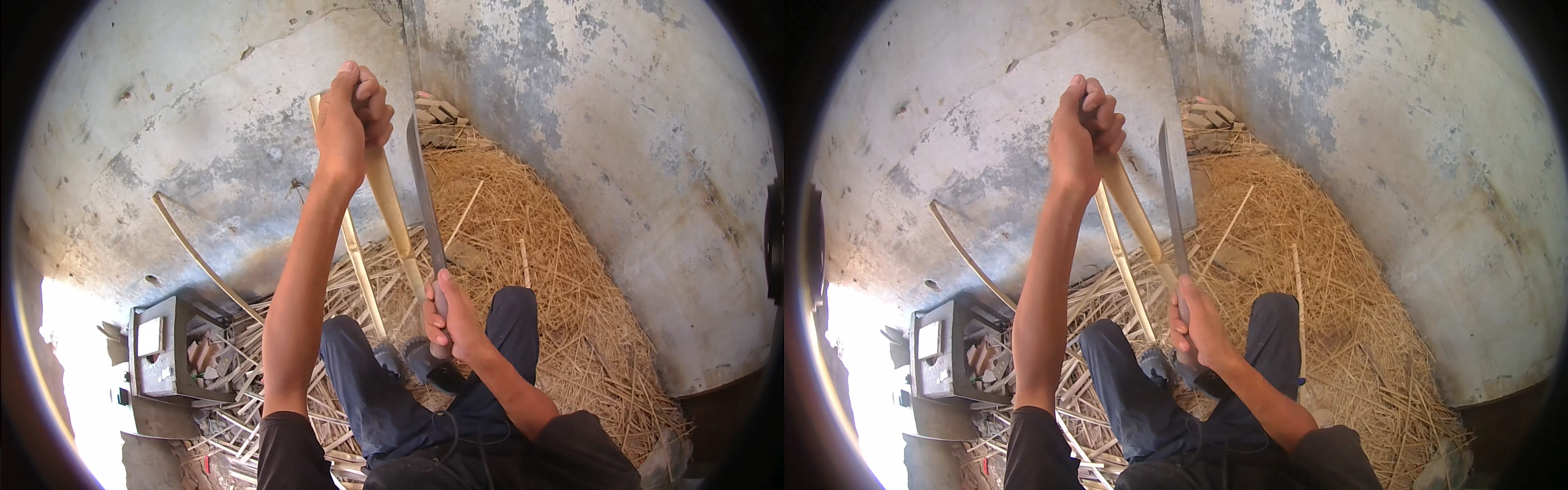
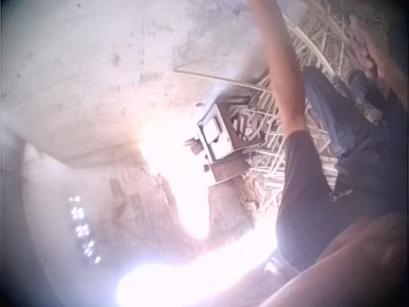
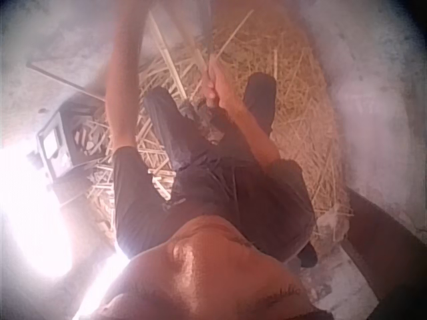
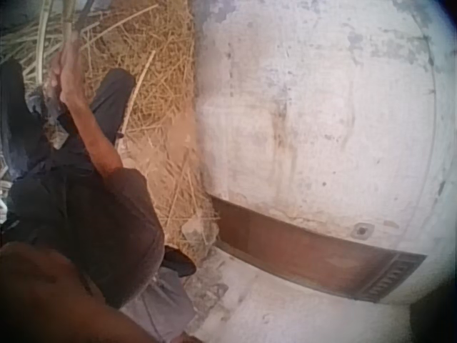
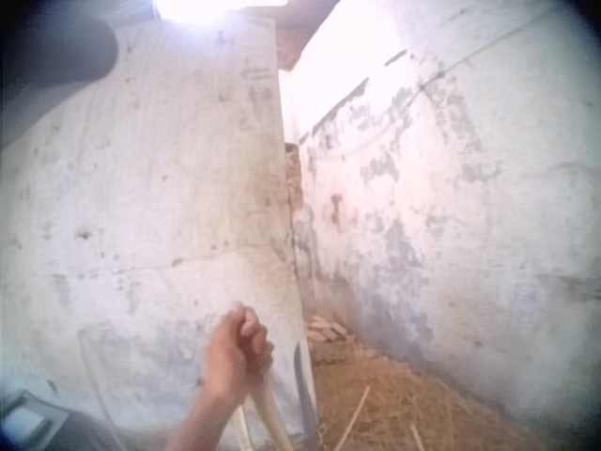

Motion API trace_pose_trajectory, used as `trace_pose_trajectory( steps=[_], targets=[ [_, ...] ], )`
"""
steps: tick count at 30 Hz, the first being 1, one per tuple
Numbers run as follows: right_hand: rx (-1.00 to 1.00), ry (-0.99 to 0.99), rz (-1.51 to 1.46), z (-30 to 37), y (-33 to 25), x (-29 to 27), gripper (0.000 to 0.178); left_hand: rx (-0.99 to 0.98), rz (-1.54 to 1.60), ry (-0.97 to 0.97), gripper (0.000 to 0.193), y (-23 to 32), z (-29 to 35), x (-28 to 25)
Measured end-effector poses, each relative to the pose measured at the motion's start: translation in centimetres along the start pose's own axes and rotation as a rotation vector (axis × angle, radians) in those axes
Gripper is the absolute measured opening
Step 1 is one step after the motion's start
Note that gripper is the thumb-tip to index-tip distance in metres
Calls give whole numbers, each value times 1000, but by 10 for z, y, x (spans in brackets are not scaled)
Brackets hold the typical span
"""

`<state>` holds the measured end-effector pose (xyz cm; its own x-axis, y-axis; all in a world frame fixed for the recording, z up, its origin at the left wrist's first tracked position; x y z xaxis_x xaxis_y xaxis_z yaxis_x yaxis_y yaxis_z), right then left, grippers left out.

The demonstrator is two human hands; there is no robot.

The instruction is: The person sits on a straw-covered floor and uses a knife to split a long bamboo pole into thin strips. They hold the pole against their leg and use the knife to carefully separate the bamboo fibers, creating multiple thin slats.

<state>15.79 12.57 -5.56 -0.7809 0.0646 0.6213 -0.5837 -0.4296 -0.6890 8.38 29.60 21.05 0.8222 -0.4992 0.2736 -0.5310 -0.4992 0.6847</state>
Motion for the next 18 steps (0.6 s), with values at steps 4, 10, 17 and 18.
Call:
trace_pose_trajectory(
  steps=[4,10,17,18],
  targets=[
    [-62,7,68,-3,1,2,47,21,-7,-15,39,1,0,7],
    [115,91,99,-16,38,-25,47,10,-2,42,40,-2,-2,-5],
    [-30,-6,146,-8,-10,21,48,29,-23,16,40,3,3,8],
    [-7,34,152,-14,-2,11,48,38,-21,13,40,3,2,8]
  ],
)
Point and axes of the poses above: each hand's wrist, its own z-axis away from the middle knuckle, its own x-axis out of the palm, y = z × x, the point moved 8 cm from there along -z, towards the middle knuckle, and after that the axes turned 14 degrees about x, right-handed, at the moved point
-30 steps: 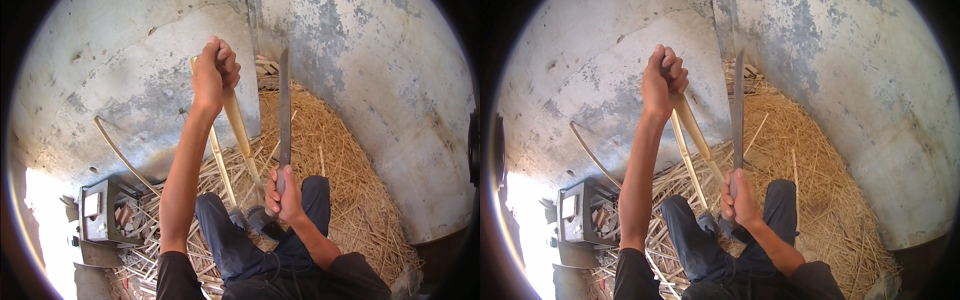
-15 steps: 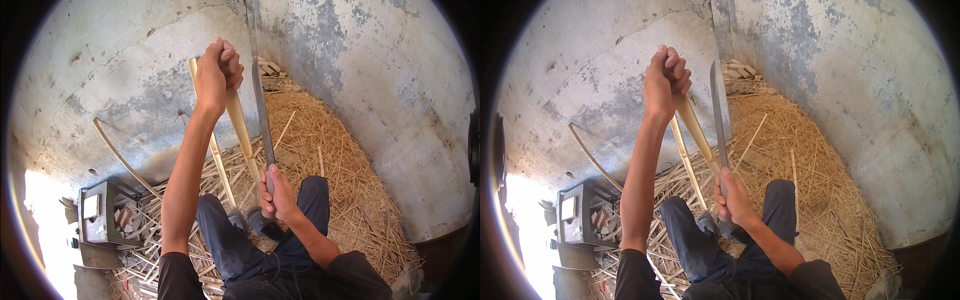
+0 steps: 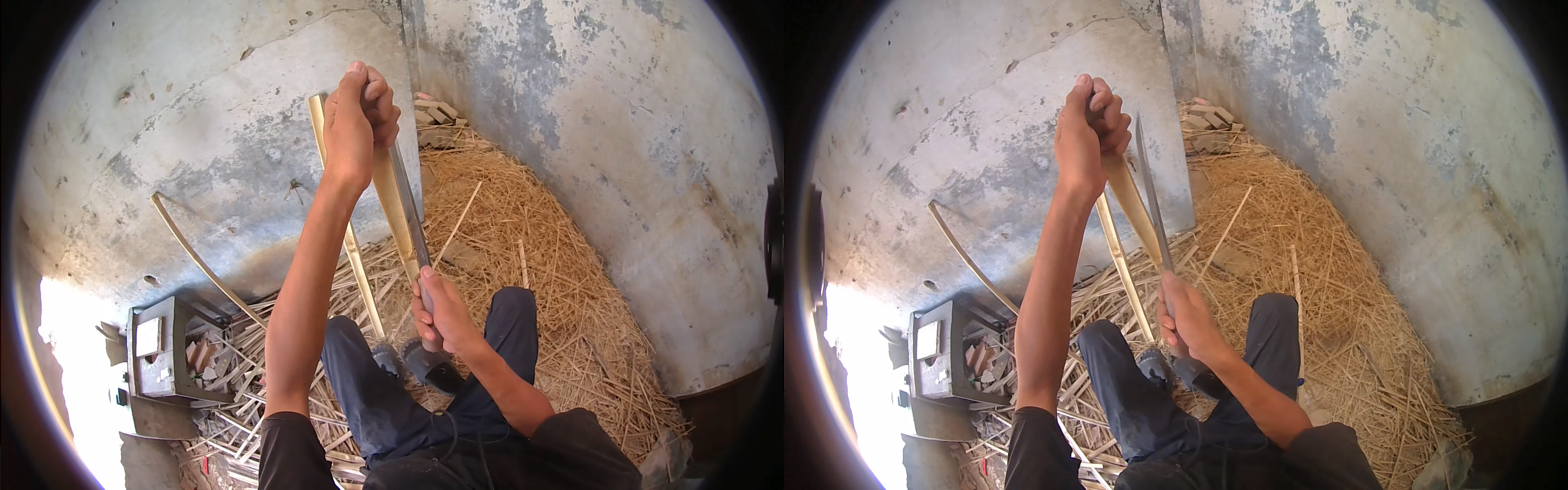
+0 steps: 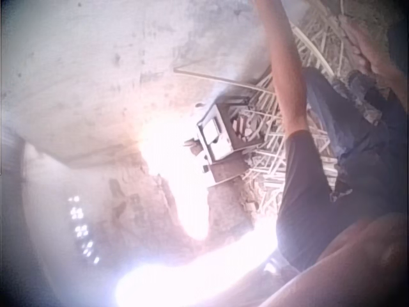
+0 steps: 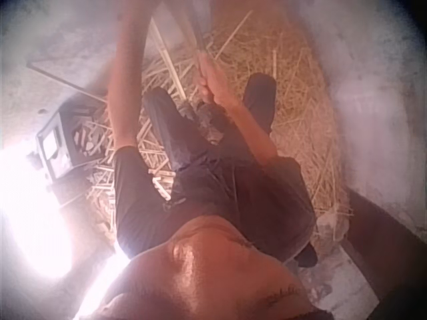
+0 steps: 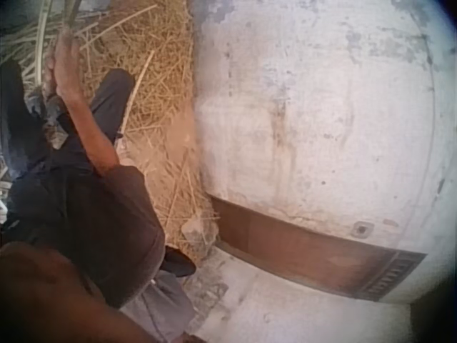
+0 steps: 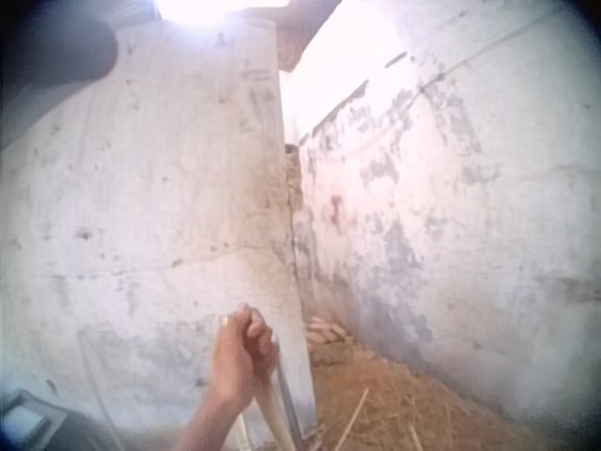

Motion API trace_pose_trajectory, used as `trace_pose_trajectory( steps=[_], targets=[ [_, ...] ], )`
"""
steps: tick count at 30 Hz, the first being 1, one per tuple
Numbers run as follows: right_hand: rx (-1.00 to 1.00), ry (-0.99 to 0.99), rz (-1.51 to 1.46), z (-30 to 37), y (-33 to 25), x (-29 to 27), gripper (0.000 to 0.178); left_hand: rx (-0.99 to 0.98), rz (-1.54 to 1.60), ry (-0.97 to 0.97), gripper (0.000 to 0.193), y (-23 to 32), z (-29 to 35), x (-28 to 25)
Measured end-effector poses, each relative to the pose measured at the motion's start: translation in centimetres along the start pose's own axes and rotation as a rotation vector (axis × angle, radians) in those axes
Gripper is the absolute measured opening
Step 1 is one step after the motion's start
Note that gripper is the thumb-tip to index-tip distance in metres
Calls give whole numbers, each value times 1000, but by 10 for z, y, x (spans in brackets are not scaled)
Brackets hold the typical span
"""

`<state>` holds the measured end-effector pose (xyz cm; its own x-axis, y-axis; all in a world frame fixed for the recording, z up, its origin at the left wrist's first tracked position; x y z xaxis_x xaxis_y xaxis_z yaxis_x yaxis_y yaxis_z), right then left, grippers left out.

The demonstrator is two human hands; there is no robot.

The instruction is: The person sits on a straw-covered floor and uses a knife to split a long bamboo pole into thin strips. They hold the pole against their leg and use the knife to carefully separate the bamboo fibers, creating multiple thin slats.

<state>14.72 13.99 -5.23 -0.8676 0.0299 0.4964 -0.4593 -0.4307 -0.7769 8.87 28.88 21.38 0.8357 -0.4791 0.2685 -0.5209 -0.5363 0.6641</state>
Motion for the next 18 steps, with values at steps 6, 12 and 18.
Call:
trace_pose_trajectory(
  steps=[6,12,18],
  targets=[
    [299,145,-112,-34,114,-75,49,-5,4,27,40,-4,-4,-15],
    [283,33,-210,-35,103,-64,53,-29,88,-65,42,-2,0,-10],
    [78,-106,-276,13,33,-18,56,-23,110,-94,42,4,1,-10]
  ],
)
Point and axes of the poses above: each hand's wrist, its own z-axis away from the middle knuckle, its own x-axis out of the palm, y = z × x, the point moved 8 cm from there along -z, towards the middle knuckle, and after that the axes turned 14 degrees about x, right-handed, at the moved point
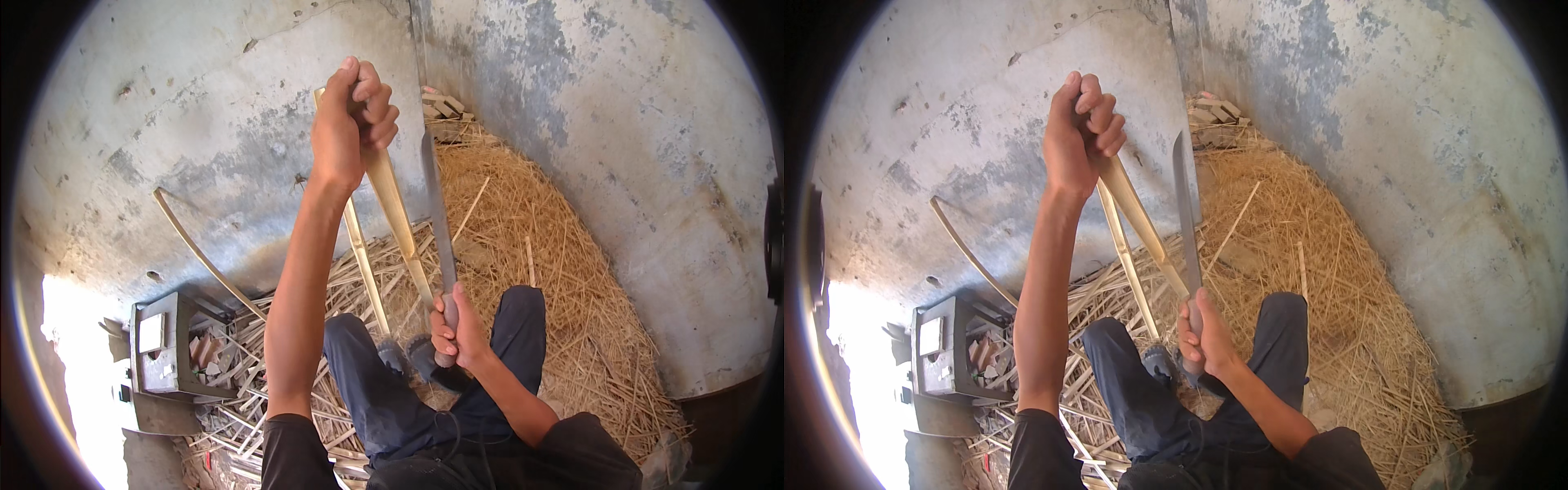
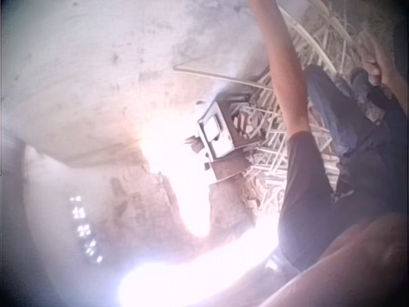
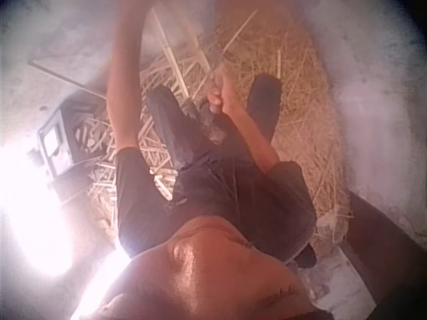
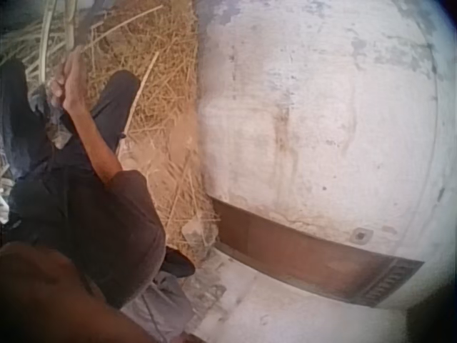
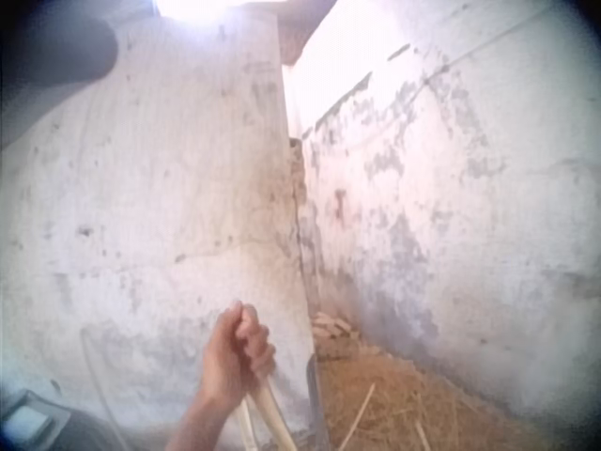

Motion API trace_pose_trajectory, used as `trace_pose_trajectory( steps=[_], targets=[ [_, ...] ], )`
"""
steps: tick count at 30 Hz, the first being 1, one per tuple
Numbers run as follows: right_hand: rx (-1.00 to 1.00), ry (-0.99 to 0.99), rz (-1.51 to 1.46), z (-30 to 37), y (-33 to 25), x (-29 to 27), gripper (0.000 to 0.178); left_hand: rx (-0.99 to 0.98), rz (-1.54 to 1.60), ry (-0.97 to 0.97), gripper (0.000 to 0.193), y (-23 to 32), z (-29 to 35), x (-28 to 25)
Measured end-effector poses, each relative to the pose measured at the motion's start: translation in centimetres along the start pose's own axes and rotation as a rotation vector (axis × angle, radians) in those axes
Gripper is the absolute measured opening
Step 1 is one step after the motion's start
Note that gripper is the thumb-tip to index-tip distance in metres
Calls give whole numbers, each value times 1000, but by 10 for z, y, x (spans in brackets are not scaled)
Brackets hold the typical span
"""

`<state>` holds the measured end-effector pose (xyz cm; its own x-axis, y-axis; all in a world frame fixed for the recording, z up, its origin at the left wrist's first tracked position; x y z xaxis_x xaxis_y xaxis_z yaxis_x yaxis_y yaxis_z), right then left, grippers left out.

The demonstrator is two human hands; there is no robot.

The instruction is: The person sits on a straw-covered floor and uses a knife to split a long bamboo pole into thin strips. They hold the pole against their leg and use the knife to carefully separate the bamboo fibers, creating multiple thin slats.

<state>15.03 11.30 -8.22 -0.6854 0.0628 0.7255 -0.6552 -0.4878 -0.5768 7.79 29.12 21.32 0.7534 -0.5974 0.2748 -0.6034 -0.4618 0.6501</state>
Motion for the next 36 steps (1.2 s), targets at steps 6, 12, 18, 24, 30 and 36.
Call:
trace_pose_trajectory(
  steps=[6,12,18,24,30,36],
  targets=[
    [-79,62,12,5,-1,9,54,-19,-22,45,41,-7,0,4],
    [123,60,-75,-1,0,-7,57,13,-70,124,39,-4,-4,-12],
    [-266,2,-45,18,-38,19,54,7,-92,124,38,-6,-3,-6],
    [67,132,19,-8,1,-19,50,22,-109,181,38,-7,-5,-14],
    [-401,-42,-26,27,-70,24,51,20,-119,170,38,-6,-7,-12],
    [182,154,-19,-15,28,-20,55,23,-134,175,38,-12,-10,-2]
  ],
)
Point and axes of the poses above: each hand's wrist, its own z-axis away from the middle knuckle, its own x-axis out of the palm, y = z × x, the point moved 8 cm from there along -z, towards the middle knuckle, and after that the axes turned 14 degrees about x, right-handed, at the moved point
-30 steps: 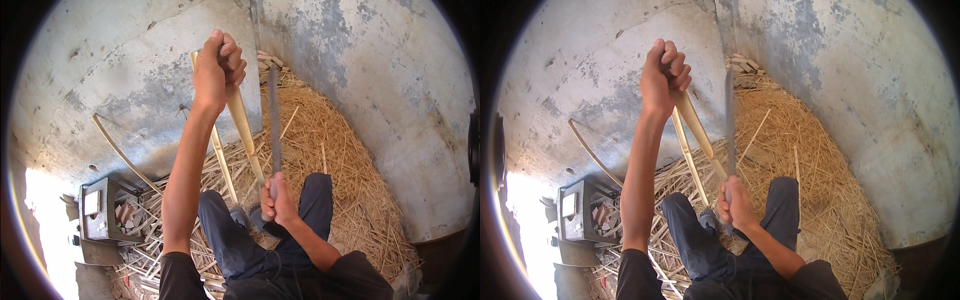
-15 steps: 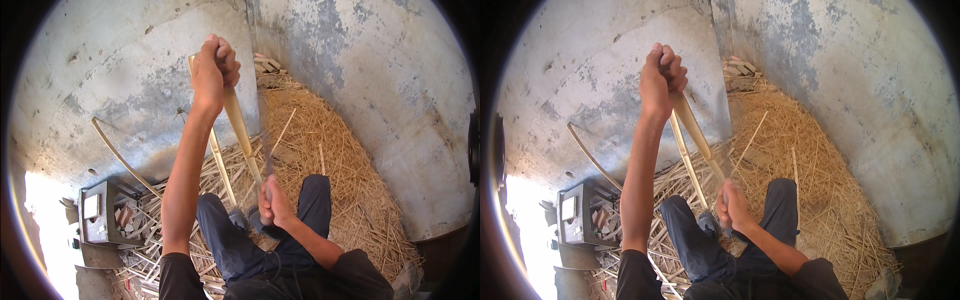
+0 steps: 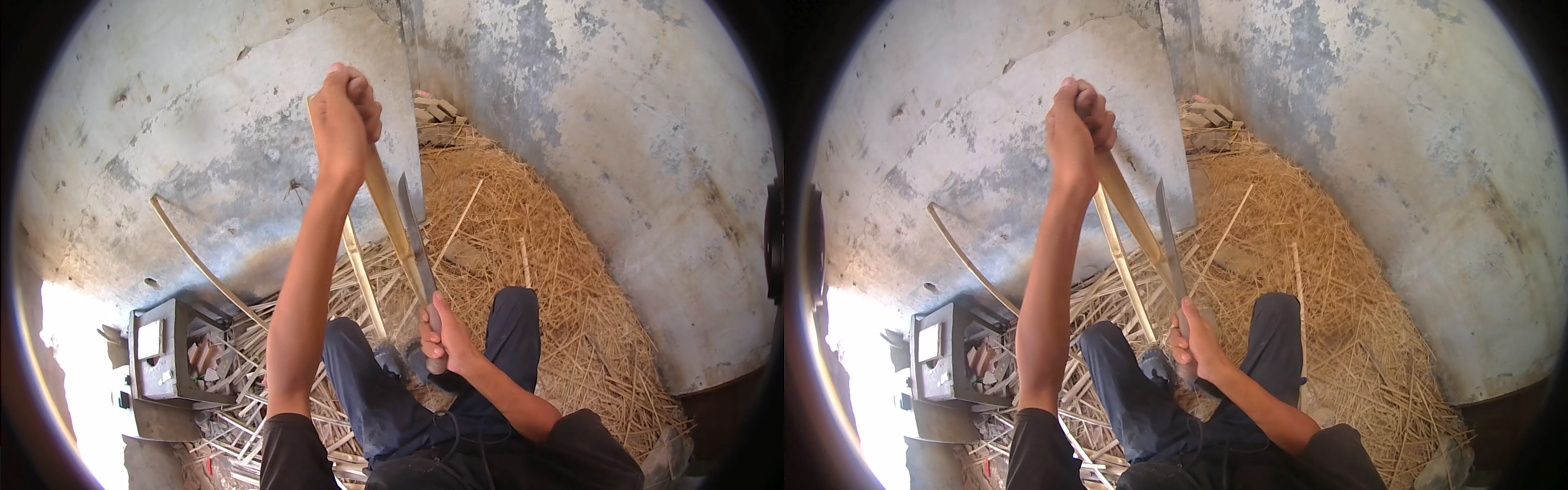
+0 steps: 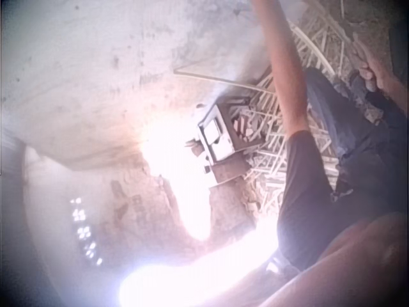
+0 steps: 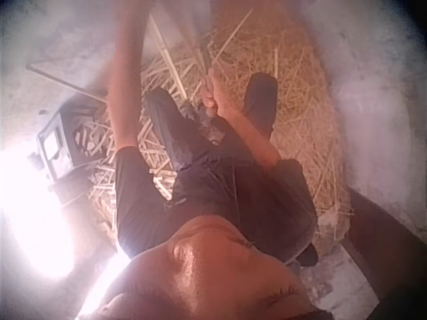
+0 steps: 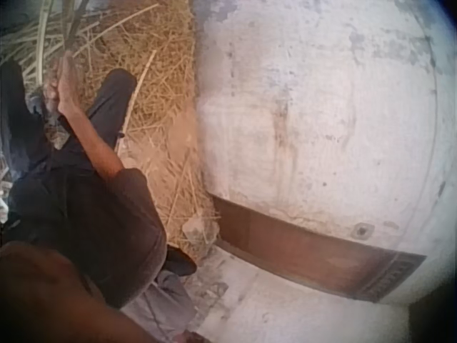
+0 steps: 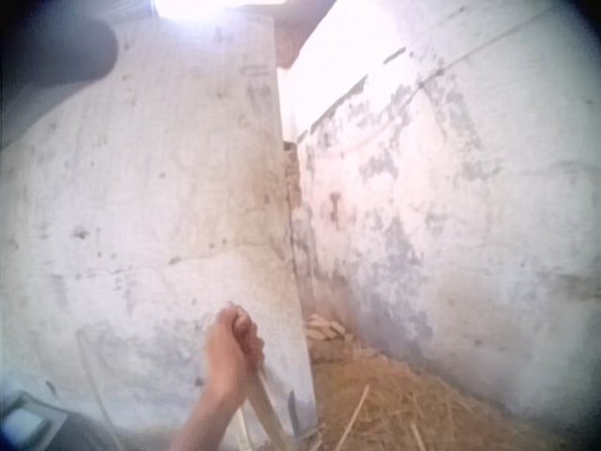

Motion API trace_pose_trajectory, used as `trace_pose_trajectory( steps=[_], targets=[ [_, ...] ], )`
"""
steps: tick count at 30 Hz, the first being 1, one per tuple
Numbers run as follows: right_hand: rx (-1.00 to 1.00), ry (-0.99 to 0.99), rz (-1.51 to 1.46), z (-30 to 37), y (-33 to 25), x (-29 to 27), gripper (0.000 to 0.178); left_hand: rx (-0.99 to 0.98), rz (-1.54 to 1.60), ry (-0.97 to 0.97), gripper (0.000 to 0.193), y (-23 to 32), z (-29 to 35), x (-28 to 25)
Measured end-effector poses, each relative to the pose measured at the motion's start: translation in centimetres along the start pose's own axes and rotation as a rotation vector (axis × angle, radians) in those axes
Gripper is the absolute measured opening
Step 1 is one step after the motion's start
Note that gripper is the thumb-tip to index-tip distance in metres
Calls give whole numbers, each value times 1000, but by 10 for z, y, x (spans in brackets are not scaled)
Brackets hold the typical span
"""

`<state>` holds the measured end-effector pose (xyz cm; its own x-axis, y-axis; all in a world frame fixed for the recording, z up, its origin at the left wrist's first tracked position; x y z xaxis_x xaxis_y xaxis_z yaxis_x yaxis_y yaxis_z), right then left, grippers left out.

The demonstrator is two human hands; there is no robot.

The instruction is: The person sits on a straw-covered floor and uses a knife to split a long bamboo pole into thin strips. They hold the pole against their leg and use the knife to carefully separate the bamboo fibers, creating multiple thin slats.

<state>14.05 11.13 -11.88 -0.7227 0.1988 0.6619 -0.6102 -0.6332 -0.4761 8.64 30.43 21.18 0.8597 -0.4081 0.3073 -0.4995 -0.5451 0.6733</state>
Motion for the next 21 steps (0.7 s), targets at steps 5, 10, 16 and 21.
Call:
trace_pose_trajectory(
  steps=[5,10,16,21],
  targets=[
    [-342,-92,107,40,-48,30,51,45,-44,20,39,2,0,-11],
    [-556,-94,20,53,-66,41,51,18,-14,-23,39,0,2,4],
    [-74,16,206,9,-3,0,53,18,3,48,40,-2,-6,-16],
    [-321,-26,250,27,-45,34,50,15,-6,27,39,2,-2,-17]
  ],
)
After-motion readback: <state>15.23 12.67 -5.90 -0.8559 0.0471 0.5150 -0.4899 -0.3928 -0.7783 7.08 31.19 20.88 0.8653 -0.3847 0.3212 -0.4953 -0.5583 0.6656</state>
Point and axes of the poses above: each hand's wrist, its own z-axis away from the middle knuckle, its own x-axis out of the palm, y = z × x, the point moved 8 cm from there along -z, towards the middle knuckle, and after that the axes turned 14 degrees about x, right-handed, at the moved point
